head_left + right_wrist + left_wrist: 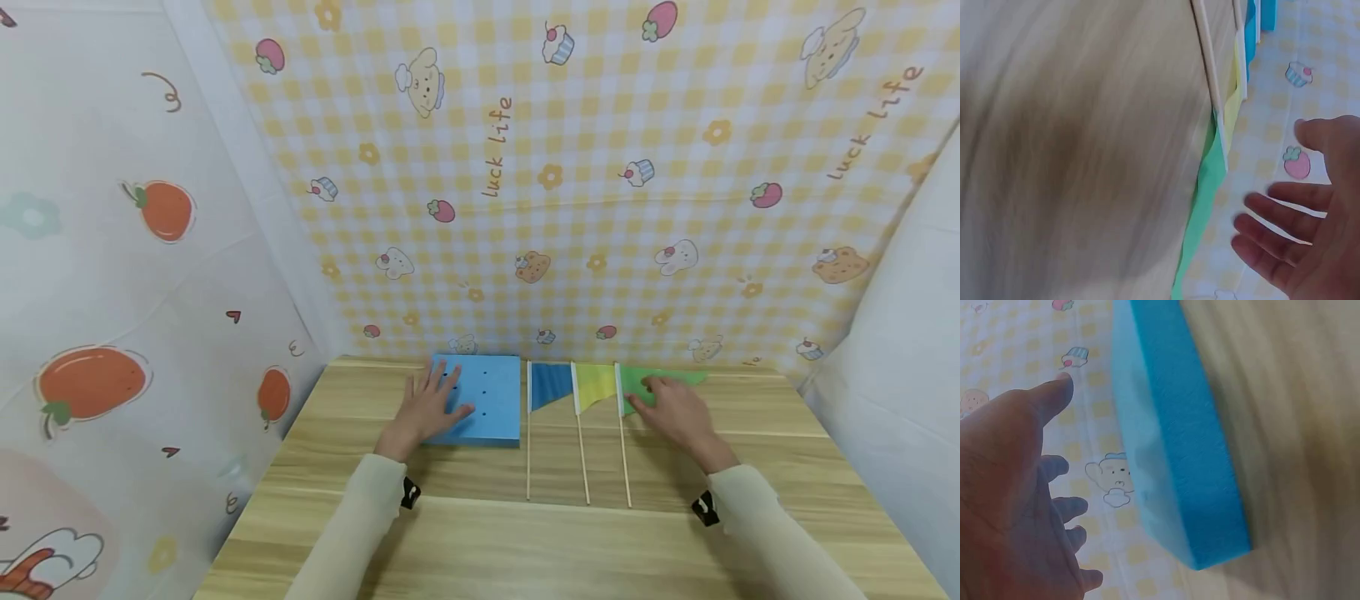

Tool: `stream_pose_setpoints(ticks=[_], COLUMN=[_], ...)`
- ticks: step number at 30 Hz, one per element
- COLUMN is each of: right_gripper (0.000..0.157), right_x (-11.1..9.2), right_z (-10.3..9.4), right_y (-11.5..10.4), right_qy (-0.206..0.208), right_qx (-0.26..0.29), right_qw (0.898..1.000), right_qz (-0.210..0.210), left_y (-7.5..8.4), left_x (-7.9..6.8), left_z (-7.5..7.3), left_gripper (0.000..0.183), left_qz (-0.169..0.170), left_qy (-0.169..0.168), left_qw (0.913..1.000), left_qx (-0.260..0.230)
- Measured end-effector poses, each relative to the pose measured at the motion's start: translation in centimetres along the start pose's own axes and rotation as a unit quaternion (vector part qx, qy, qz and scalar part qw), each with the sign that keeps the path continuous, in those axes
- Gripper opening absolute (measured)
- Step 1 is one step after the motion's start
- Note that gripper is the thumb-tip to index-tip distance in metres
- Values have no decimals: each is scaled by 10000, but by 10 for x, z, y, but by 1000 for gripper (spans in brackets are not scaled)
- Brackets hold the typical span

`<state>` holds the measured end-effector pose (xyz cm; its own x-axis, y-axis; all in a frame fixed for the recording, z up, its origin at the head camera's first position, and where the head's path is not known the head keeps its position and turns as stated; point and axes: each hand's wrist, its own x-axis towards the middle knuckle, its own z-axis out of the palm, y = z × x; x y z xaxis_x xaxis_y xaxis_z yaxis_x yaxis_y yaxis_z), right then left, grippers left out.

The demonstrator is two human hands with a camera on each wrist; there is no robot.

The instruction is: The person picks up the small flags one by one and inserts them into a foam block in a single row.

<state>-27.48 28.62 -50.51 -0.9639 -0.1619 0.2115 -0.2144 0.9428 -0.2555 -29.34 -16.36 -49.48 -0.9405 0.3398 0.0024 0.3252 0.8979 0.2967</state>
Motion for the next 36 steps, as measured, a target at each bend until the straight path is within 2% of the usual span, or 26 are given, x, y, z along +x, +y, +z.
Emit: stream_pose_setpoints(ticks=[6,13,17,21,26,36], right_gripper=[39,42,48,43,38,35], right_x=[-7,-14,-17,-18,-19,-20], right_z=[8,21,28,30,30,28], right_y=[-7,-14,-17,-18,-20,-22], right_qy=[-769,-1404,-1456,-1498,-1662,-1706], right_qx=[917,1253,1323,1506,1847,2580], right_qw=[9924,9808,9783,9738,9629,9393], right_qz=[285,516,646,808,1055,1484], left_y=[2,0,-1,-1,-1,-1], left_x=[-7,-13,-15,-17,-19,-17], left_z=[12,24,30,35,36,35], left_gripper=[81,80,80,80,78,78], left_qz=[148,233,203,133,73,-3], left_qy=[7,-117,-202,-248,-293,-408], left_qw=[9998,9990,9985,9986,9987,9985], left_qx=[-151,-372,-472,-442,-408,-369])
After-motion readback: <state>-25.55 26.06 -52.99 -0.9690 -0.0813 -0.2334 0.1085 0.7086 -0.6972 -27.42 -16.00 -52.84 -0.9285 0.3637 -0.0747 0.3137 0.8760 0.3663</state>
